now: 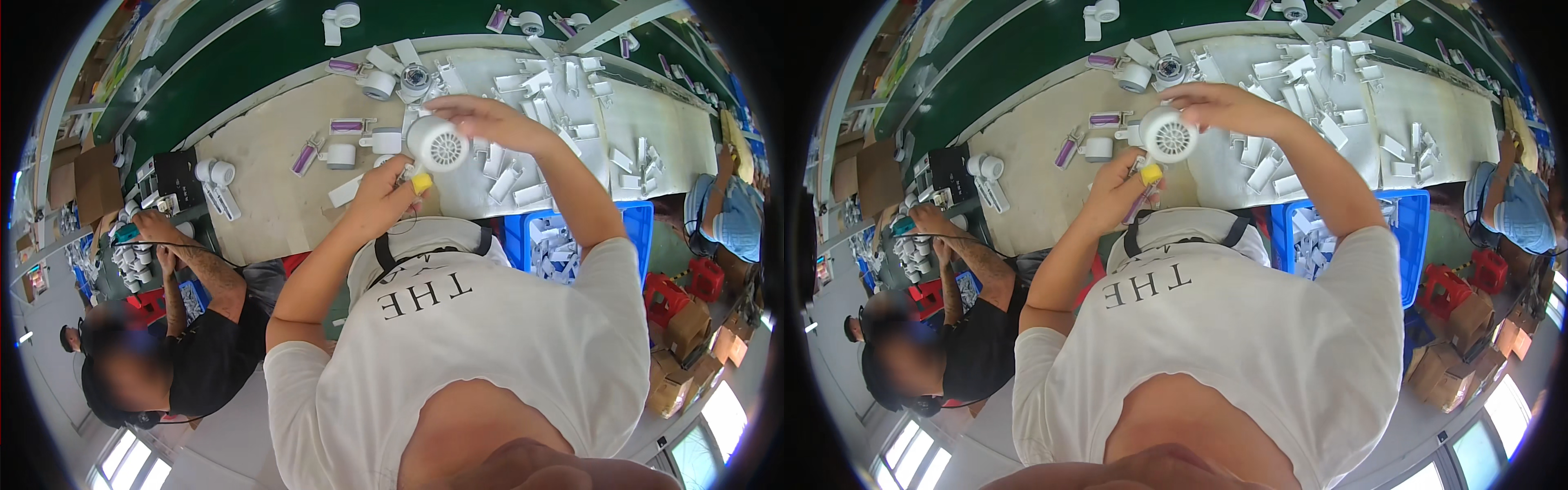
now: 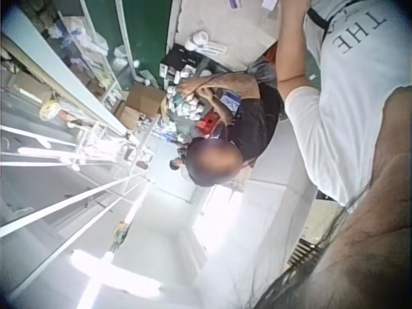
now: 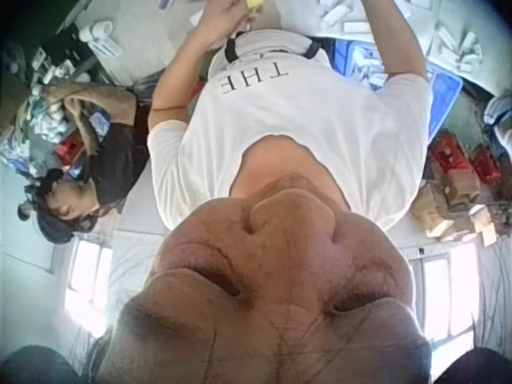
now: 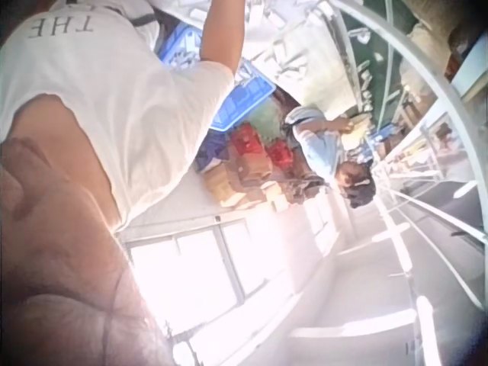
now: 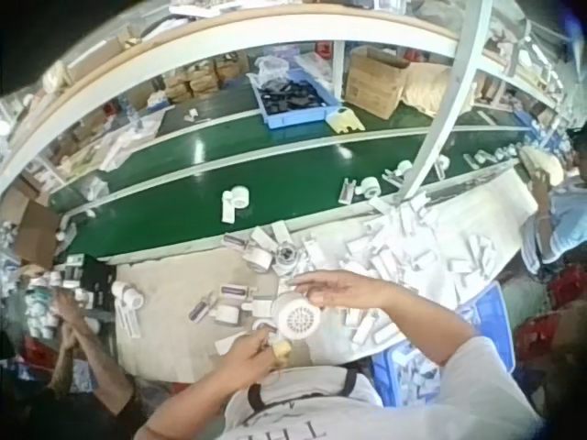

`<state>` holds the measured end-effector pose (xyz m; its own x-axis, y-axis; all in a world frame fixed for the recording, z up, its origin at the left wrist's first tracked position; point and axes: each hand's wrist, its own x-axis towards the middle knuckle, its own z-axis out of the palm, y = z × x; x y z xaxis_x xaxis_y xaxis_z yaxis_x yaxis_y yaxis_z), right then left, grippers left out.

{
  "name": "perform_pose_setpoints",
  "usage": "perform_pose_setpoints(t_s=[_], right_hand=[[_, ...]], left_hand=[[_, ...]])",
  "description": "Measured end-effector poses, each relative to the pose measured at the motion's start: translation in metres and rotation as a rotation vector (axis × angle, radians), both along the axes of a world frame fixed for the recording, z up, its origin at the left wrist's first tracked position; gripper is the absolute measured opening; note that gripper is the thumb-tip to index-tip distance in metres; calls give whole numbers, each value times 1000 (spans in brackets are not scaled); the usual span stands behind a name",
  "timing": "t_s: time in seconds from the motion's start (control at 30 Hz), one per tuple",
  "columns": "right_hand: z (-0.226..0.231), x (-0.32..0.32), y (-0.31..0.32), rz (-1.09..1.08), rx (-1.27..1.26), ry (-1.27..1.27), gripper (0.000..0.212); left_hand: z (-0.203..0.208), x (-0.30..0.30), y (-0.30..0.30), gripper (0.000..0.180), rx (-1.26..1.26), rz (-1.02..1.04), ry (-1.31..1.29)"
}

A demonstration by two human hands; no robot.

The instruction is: Assembling small handheld fans by joining plastic housing components and internal parts manually at a factory assembly line workstation.

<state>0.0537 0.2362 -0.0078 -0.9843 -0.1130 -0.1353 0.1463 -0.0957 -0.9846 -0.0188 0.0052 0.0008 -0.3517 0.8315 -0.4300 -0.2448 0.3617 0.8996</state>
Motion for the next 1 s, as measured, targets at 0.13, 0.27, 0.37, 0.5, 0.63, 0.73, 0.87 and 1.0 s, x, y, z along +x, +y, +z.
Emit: perform_pose_setpoints(t_s=[0.13,0.27,0.37,0.5,0.63,0.73,0.87,1.0], right_hand=[[-74,37,36,-381,1106,-590,46],[-137,53,5,-486,1244,-486,35],[-147,51,4,-338,1430,-97,39],[-142,56,25,50,1522,234,45],[-141,47,45,196,1485,339,43],[-114,33,41,-116,1274,378,45],[-87,7,11,-662,-284,-298,34],[-49,-3,-27,-454,-506,-26,43]], left_hand=[[-12,-6,-3,23,201,300,-394],[-31,-2,-1,29,269,337,-308],[-27,-1,-4,31,279,403,-385],[-27,-7,-14,34,269,377,-443],[-25,0,-15,23,309,438,-453],[-29,4,-21,22,329,530,-413],[-36,12,-27,18,361,723,-422],[-37,20,-17,22,522,964,-396]])
